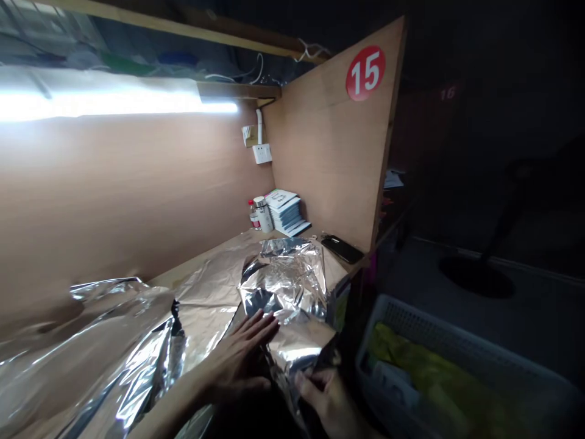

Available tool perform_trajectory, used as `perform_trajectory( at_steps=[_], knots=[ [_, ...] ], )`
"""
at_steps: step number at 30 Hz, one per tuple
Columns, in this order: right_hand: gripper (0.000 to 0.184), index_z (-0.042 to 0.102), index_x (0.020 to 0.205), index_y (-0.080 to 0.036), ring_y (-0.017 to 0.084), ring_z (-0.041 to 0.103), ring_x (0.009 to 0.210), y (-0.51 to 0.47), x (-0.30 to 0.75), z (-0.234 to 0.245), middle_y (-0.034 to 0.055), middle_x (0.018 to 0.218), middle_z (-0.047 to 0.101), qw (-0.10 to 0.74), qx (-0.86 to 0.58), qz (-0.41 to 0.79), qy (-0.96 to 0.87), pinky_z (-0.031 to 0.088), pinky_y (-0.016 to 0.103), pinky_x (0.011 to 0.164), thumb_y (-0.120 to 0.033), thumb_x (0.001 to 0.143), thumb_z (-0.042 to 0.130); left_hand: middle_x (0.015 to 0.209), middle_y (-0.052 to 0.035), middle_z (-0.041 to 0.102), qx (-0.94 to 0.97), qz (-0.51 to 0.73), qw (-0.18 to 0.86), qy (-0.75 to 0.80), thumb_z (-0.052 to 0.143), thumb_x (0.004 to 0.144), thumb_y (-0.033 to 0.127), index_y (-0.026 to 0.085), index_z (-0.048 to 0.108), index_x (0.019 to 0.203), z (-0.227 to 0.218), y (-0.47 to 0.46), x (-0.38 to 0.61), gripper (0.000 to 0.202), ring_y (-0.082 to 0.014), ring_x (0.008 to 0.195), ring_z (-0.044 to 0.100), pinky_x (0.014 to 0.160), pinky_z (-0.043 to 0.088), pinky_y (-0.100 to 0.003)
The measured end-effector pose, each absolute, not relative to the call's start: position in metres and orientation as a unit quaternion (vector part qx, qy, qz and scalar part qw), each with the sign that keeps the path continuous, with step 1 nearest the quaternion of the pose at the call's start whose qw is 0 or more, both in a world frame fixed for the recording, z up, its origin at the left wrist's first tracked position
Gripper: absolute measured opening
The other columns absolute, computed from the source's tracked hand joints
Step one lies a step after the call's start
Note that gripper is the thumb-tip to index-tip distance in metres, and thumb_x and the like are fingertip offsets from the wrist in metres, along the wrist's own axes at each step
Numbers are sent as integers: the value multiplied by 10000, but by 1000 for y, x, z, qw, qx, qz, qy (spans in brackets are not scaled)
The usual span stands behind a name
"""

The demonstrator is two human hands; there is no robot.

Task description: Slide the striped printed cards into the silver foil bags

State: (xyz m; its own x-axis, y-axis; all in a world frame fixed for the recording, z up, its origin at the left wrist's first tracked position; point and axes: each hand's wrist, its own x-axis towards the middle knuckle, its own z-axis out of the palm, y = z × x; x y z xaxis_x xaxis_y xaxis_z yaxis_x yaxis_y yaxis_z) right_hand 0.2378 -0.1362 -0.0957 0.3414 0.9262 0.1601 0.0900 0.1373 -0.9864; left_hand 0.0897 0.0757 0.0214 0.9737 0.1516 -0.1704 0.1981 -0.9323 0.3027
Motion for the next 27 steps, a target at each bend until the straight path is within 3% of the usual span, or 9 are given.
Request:
perform_trajectory(
  at_steps=[3, 5, 8, 11, 14, 16, 18, 21, 27],
  knots=[
    [326, 754, 773, -315, 279, 675, 667, -167, 269, -127, 44, 656, 672, 552, -619, 200, -522, 567, 428, 656, -599, 903, 659, 1737, -53, 163, 986, -53, 128, 94, 724, 868, 485, 359, 179, 1661, 2, 70, 97, 971, -436, 1592, 113, 1274, 142, -693],
    [202, 761, 896, -354, 308, 689, 751, -182, 308, -132, 75, 764, 706, 523, -629, 51, -574, 584, 489, 732, -542, 874, 692, 1735, -33, 173, 987, -41, 117, 107, 661, 911, 380, 377, 219, 1652, -3, 65, 97, 863, -426, 1593, 139, 1276, 161, -686],
    [691, 590, 1445, -288, 425, 556, 1326, -181, 372, -110, 184, 1388, 635, 397, -626, -86, -666, 441, 640, 1100, -538, 825, 764, 1697, -9, 333, 979, -25, 163, 117, 531, 983, 375, 392, 333, 1623, 3, 62, 96, 670, -385, 1566, 286, 1284, 224, -623],
    [1033, 327, 1635, -187, 424, 304, 1534, -150, 409, -71, 208, 1635, 395, 309, -596, -57, -739, 202, 642, 1250, -547, 795, 808, 1404, -72, 686, 935, 40, 302, 180, 433, 1005, 560, 311, 672, 1392, 15, 72, 97, 519, -371, 1325, 582, 1145, 454, -519],
    [1040, 364, 1612, -167, 365, 484, 1420, -99, 416, -40, 203, 1532, 533, 352, -599, 59, -717, 344, 514, 1197, -562, 772, 834, 840, -79, 729, 822, 99, 464, 314, 439, 920, 769, 204, 757, 924, 21, 92, 108, 648, -281, 833, 664, 744, 557, -380],
    [786, 540, 1475, -168, 293, 673, 1119, -62, 415, -28, 138, 1226, 730, 393, -637, 138, -649, 515, 390, 966, -533, 824, 788, 650, -11, 586, 760, 116, 517, 376, 513, 843, 827, 201, 674, 809, 22, 104, 118, 647, -191, 620, 540, 564, 451, -304],
    [421, 697, 1207, -152, 222, 683, 817, -29, 415, -23, 55, 882, 751, 403, -678, 183, -587, 502, 285, 721, -423, 886, 714, 585, 39, 470, 745, 118, 524, 395, 542, 811, 835, 211, 608, 756, 22, 111, 126, 630, -136, 521, 406, 494, 351, -273],
    [165, 726, 879, -133, 186, 636, 708, 0, 419, -19, 33, 730, 698, 397, -696, 186, -569, 422, 236, 615, -283, 885, 658, 589, 41, 461, 771, 113, 499, 379, 601, 784, 803, 210, 572, 709, 22, 109, 130, 599, -126, 515, 386, 498, 335, -270],
    [288, 766, 951, -158, 193, 662, 748, -3, 434, -14, 15, 813, 742, 359, -660, 207, -627, 464, 230, 639, -420, 833, 773, 938, -70, 709, 826, 196, 373, 375, 521, 879, 667, 200, 651, 951, 17, 107, 128, 491, -264, 899, 642, 800, 481, -323]
  ],
)
